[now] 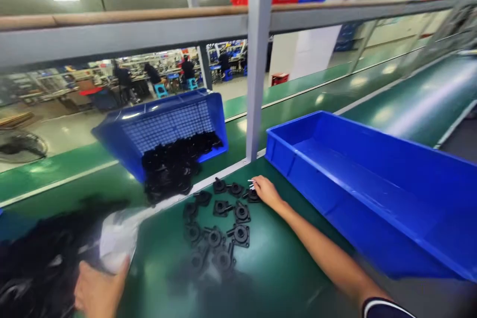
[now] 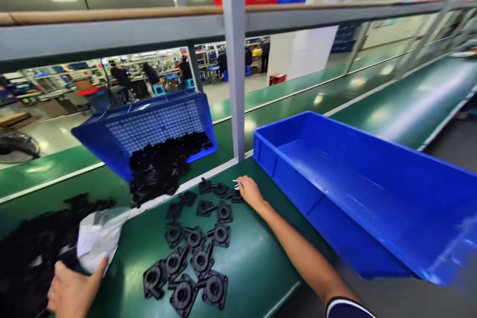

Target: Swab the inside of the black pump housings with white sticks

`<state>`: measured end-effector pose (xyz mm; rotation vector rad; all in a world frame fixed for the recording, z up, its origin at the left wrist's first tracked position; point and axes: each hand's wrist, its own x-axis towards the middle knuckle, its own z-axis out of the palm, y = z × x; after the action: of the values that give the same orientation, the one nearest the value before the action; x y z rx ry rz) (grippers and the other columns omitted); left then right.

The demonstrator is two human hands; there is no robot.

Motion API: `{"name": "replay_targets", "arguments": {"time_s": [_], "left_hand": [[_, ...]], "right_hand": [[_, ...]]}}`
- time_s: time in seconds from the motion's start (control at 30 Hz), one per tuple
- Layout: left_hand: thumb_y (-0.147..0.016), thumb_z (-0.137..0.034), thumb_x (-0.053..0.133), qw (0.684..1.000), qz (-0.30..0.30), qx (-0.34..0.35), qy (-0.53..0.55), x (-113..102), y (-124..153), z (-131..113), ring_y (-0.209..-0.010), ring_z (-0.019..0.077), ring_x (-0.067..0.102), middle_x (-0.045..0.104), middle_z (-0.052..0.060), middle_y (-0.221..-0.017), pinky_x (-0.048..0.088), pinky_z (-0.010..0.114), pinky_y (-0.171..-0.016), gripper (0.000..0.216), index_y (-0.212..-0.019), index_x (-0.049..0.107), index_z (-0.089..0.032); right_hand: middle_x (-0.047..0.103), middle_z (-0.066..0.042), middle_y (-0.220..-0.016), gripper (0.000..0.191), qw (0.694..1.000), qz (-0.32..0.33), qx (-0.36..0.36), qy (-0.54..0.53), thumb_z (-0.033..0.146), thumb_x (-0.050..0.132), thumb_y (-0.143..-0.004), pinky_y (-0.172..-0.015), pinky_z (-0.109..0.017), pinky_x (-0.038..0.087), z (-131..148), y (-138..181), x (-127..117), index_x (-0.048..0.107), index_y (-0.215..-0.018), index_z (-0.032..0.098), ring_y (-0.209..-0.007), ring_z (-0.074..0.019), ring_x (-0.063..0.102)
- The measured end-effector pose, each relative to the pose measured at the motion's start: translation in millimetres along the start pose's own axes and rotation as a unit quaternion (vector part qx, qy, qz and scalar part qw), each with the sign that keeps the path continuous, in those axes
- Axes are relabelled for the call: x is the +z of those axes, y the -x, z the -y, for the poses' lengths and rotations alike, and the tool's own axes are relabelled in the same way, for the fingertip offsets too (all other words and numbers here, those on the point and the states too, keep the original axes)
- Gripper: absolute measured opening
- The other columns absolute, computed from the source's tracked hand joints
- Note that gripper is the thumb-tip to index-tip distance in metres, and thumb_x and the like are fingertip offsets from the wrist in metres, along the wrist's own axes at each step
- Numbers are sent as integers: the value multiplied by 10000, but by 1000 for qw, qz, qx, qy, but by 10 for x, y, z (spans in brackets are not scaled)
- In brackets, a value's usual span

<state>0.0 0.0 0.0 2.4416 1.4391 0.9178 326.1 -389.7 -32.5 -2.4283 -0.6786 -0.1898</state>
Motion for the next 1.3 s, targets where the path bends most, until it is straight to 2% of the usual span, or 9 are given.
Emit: {"name": "replay_targets", "arguments": {"time_s": [0.1, 0.23, 0.4, 0.57, 0.73, 0.87, 1.0, 1.2, 1.3], "left_hand": [[-689, -697, 485, 998, -54, 31, -3, -23, 173, -21, -1262, 476, 360, 395, 334, -1332, 320, 608, -1015, 1063, -1417, 255, 43], [-779, -590, 497, 982, -66, 166, 68, -107, 401, -412, -1219, 373, 455, 521, 233, -1248, 331, 503, -1062, 753, -1300, 469, -47], [-848, -474, 525, 962, -13, 220, 161, -232, 545, -803, -1212, 280, 475, 514, 165, -1284, 358, 428, -1072, 535, -1229, 523, -99], [-865, -378, 555, 936, 112, 262, 207, -223, 583, -821, -1078, 199, 544, 570, 90, -1154, 435, 352, -978, 379, -1177, 531, -164], [-848, -401, 569, 894, 326, 271, 146, -259, 685, -753, -1054, 195, 527, 532, 71, -1143, 444, 336, -928, 387, -1173, 529, -195], [-821, -372, 590, 877, 412, 226, 101, -290, 708, -748, -934, 199, 541, 531, 52, -1005, 450, 339, -844, 274, -1011, 558, -177], [-852, -309, 526, 869, 458, 175, 63, -277, 676, -751, -801, 180, 532, 538, 35, -897, 424, 329, -751, 152, -905, 532, -167], [-874, -311, 482, 874, 455, 165, 35, -250, 698, -777, -842, 206, 531, 548, 59, -934, 405, 346, -776, 176, -926, 543, -155], [-878, -400, 467, 895, 415, 130, 102, -273, 678, -734, -801, 200, 529, 557, 63, -896, 400, 349, -778, 272, -910, 578, -153]], "right_hand": [[585, -114, -1028, 233, 999, -22, -31, -30, 141, 441, -924, -884, -330, 373, -122, -15, 70, 649, -1025, 112, -955, -234, 498], [608, -91, -1006, 217, 997, -52, -36, -54, 167, 469, -893, -866, -342, 384, -199, 0, 86, 678, -949, 147, -937, -226, 510], [628, -94, -1039, 212, 990, -94, -36, -100, 237, 489, -846, -909, -387, 384, -212, 11, 58, 687, -874, 167, -1000, -238, 540], [650, -87, -939, 298, 958, -145, 14, -247, 401, 527, -861, -813, -357, 444, 81, 122, -74, 670, -942, 153, -875, -219, 579], [583, -26, -709, 307, 886, -10, 57, -461, 436, 637, -826, -550, -239, 391, 765, 388, -184, 681, -950, 158, -601, -129, 485], [557, -19, -644, 301, 835, 157, 49, -525, 437, 613, -860, -483, -221, 330, 1296, 646, -117, 687, -938, 156, -532, -106, 432], [534, -7, -596, 310, 792, 248, 53, -555, 441, 598, -873, -476, -215, 287, 1559, 820, 41, 698, -916, 151, -500, -88, 381], [575, -27, -686, 285, 765, 243, 98, -588, 416, 636, -867, -497, -203, 316, 1538, 881, 197, 667, -957, 147, -569, -96, 433], [610, -40, -729, 272, 761, 244, 101, -592, 414, 631, -873, -503, -197, 338, 1535, 891, 186, 630, -944, 152, -592, -102, 459]]}}
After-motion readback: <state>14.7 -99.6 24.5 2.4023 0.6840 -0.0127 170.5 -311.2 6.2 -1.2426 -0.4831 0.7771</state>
